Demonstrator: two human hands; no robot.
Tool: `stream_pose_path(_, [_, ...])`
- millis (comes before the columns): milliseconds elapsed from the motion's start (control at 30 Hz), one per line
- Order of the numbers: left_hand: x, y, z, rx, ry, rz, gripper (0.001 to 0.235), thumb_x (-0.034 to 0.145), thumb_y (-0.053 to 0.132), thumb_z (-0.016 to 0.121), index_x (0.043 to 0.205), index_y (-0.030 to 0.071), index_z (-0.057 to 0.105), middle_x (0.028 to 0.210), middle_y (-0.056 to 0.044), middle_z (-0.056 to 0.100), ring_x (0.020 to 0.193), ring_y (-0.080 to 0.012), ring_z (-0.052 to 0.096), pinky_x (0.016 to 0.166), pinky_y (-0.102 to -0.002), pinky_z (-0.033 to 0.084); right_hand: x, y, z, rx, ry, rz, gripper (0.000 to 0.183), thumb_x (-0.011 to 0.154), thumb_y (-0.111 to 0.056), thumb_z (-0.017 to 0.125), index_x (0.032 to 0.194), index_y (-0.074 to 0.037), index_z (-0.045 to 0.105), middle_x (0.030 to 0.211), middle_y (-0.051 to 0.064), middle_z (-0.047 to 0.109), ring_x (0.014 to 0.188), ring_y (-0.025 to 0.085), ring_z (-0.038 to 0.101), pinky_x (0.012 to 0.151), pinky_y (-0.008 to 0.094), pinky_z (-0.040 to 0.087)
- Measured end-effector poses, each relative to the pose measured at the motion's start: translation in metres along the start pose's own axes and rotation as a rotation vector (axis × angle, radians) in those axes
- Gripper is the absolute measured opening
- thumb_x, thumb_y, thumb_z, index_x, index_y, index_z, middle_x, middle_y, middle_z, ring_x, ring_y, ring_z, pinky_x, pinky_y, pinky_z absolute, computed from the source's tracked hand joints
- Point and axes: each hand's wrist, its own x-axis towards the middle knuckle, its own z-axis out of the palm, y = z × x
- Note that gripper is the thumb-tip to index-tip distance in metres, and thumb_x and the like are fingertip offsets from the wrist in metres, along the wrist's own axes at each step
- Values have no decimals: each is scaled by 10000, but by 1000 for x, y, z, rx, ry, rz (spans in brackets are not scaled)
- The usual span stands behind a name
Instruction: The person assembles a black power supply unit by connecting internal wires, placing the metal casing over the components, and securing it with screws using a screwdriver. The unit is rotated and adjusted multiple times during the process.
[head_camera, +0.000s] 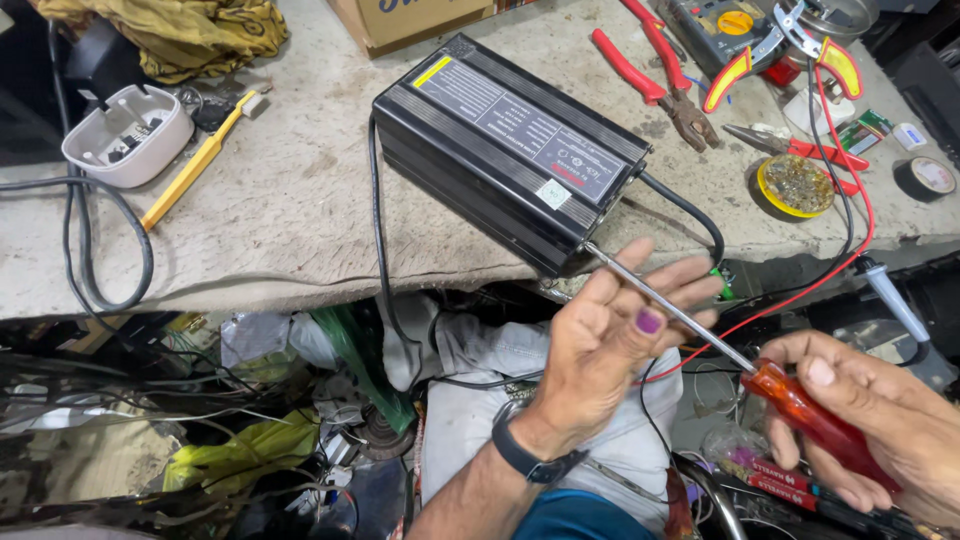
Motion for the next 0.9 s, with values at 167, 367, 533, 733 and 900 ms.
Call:
stream_pose_path(167, [15, -15, 1, -113, 52, 10, 313, 1055, 121, 708, 1276, -49, 565, 1122, -259, 709, 1054, -383, 725, 894, -460, 622, -22, 23, 11, -798, 222, -578, 754, 810, -212, 790, 1399, 37, 390, 1194, 262, 626, 921, 229, 680, 784, 333, 528])
stream_pose_path(367, [18, -24, -2, -28, 126, 61, 293, 1003, 115, 762, 1159, -54, 581, 1098, -270, 720, 1028, -387, 726, 851, -472, 623, -29, 47, 4, -1249, 621, -688, 351, 905, -166, 755, 1210, -72, 609, 848, 95, 715, 712, 111, 735, 728, 236, 581])
stream_pose_path(533, [13, -6, -10, 73, 46, -41, 325, 1039, 190, 663, 1258, -33, 574, 1153, -272, 704, 1081, -383, 718, 916, -474, 625, -15, 33, -4, -864, 366, -335, 387, 942, -249, 712, 1226, -24, 575, 886, 127, 699, 744, 149, 718, 727, 239, 562])
stream_pose_path(733, [13, 6, -6, 71, -22, -28, 313, 1089, 180, 623, 1275, -51, 523, 1202, -301, 673, 1144, -402, 698, 972, -497, 622, -12, 24, 30, -817, 315, -546, 478, 987, -348, 661, 1245, 33, 534, 932, 165, 679, 781, 194, 698, 727, 243, 540])
stream_pose_path(900, [17, 11, -9, 171, -13, -91, 318, 1076, 171, 618, 1288, -53, 544, 1190, -287, 692, 1101, -361, 716, 952, -453, 621, -8, 11, 30, -1189, 533, -294, 376, 970, -339, 658, 1214, -57, 703, 862, 92, 707, 751, 175, 709, 701, 263, 557])
